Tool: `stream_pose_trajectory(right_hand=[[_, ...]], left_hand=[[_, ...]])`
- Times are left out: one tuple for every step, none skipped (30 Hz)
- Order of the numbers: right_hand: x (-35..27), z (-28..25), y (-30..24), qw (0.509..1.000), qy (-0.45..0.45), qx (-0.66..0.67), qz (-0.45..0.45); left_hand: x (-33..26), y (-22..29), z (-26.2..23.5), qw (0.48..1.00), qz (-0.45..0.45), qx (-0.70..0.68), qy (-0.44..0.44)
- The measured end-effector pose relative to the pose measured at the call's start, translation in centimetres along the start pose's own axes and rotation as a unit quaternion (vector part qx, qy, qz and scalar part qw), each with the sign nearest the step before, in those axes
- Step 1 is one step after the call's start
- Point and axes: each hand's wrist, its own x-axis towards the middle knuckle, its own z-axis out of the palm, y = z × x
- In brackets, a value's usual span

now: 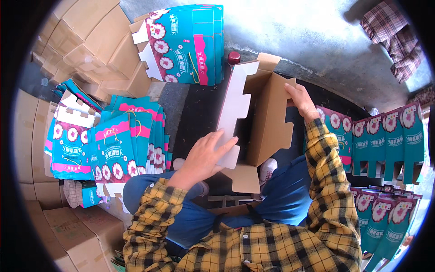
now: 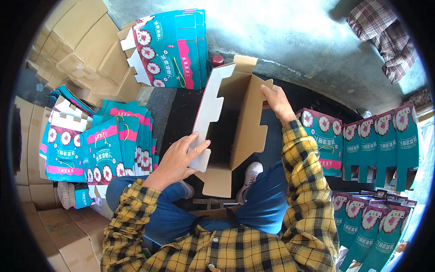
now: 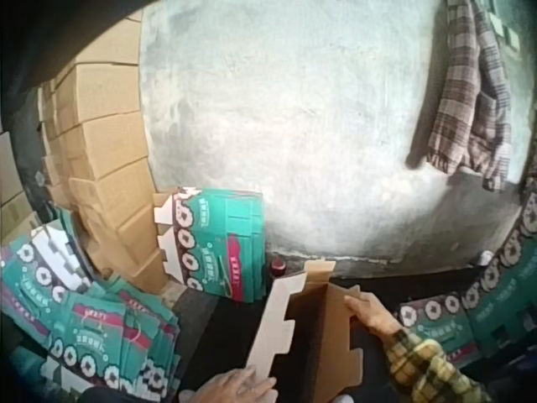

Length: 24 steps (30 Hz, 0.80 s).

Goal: The person takes flat cardboard blanks from a stack, folds and tucks them into boxes by hand, and stacks the assembled boxes onto a pile.

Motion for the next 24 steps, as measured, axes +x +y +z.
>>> stream_pose_trajectory(right_hand=[[0.0, 0.1, 0.0, 1.0, 0.004, -0.003, -0.006], [-0.1, 0.0, -0.1, 1.0, 0.003, -0.004, -0.005], [-0.3, -0.1, -0.2, 1.0, -0.003, -0.006, -0.007], [-0.3, 0.0, -0.3, 1.0, -0.01, -0.006, -0.01], [-0.4, 0.3, -0.3, 1.0, -0.012, -0.006, -0.009], [-0.5, 0.6, -0.3, 1.0, -0.007, -0.012, -0.011], [-0.6, 0.8, -0.4, 1.0, 0.0, -0.018, -0.012], [-0.7, 0.9, -0.5, 1.0, -0.001, -0.018, -0.011], [-0.6, 0.9, -0.7, 1.0, -0.003, -0.018, -0.014], [-0.7, 0.8, -0.5, 1.0, -0.003, -0.018, -0.015], [-0.7, 0.7, -0.4, 1.0, -0.001, -0.017, -0.011], [-0.5, 0.5, -0.4, 1.0, -0.006, -0.02, -0.01], [-0.3, 0.2, -0.2, 1.0, -0.009, -0.022, -0.009], [-0.1, -0.1, 0.0, 0.999, -0.005, -0.03, -0.013], [0.0, -0.4, 0.1, 1.0, 0.001, -0.028, -0.009], [0.2, -0.1, 0.0, 0.999, -0.008, -0.031, -0.016], [0.2, 0.3, 0.1, 0.999, -0.018, -0.035, -0.024], [-0.1, 0.6, 0.1, 0.999, -0.013, -0.032, -0.027], [-0.2, 1.0, -0.2, 0.999, -0.015, -0.03, -0.028], [-0.3, 1.0, -0.3, 0.999, -0.018, -0.046, -0.021], [-0.4, 1.2, -0.5, 0.998, -0.021, -0.062, -0.014], [-0.3, 0.8, -0.3, 0.998, -0.02, -0.063, -0.015], [-0.3, 0.4, -0.2, 0.997, -0.028, -0.071, -0.006], [-0.2, 0.1, -0.1, 0.996, -0.036, -0.079, 0.003]], left_hand=[[0.1, 0.0, -0.1, 1.0, 0.005, -0.003, -0.003], [0.2, 0.0, -0.1, 1.0, 0.009, -0.006, -0.007], [0.3, 0.2, -0.2, 1.0, 0.008, -0.008, -0.007], [0.4, 0.3, -0.4, 1.0, 0.006, -0.011, -0.014], [0.3, 0.4, -0.5, 1.0, 0.004, -0.014, -0.022], [0.1, 0.3, -0.3, 1.0, 0.002, -0.014, -0.022], [-0.1, 0.2, 0.2, 0.999, 0.01, -0.008, -0.036], [-0.2, 0.0, 0.7, 0.999, 0.018, -0.001, -0.05], [-0.4, -0.1, 1.1, 0.999, 0.017, -0.002, -0.051], [-0.6, -0.1, 1.5, 0.998, 0.032, -0.009, -0.049], [-0.7, -0.1, 1.9, 0.998, 0.047, -0.016, -0.046], [-1.1, -0.1, 2.1, 0.997, 0.049, -0.018, -0.05], [-1.2, 0.1, 1.5, 0.995, 0.063, -0.05, -0.056], [-1.1, 0.3, 1.4, 0.991, 0.078, -0.083, -0.063], [-1.0, 0.6, 1.7, 0.99, 0.084, -0.085, -0.068], [-1.2, 0.7, 1.9, 0.993, 0.074, -0.077, -0.043], [-1.3, 0.9, 2.3, 0.995, 0.064, -0.07, -0.017], [-1.4, 1.1, 3.2, 0.995, 0.065, -0.069, -0.021], [-1.3, 1.3, 4.5, 0.999, 0.011, -0.05, 0.012], [-0.7, 1.9, 5.0, 0.998, -0.041, -0.033, 0.044], [-0.4, 2.3, 5.3, 0.998, -0.042, -0.033, 0.044], [0.4, 3.0, 5.0, 0.996, -0.062, -0.027, 0.058], [1.0, 3.5, 4.8, 0.994, -0.082, -0.021, 0.073], [1.3, 3.6, 5.7, 0.995, -0.047, 0.013, 0.092]])
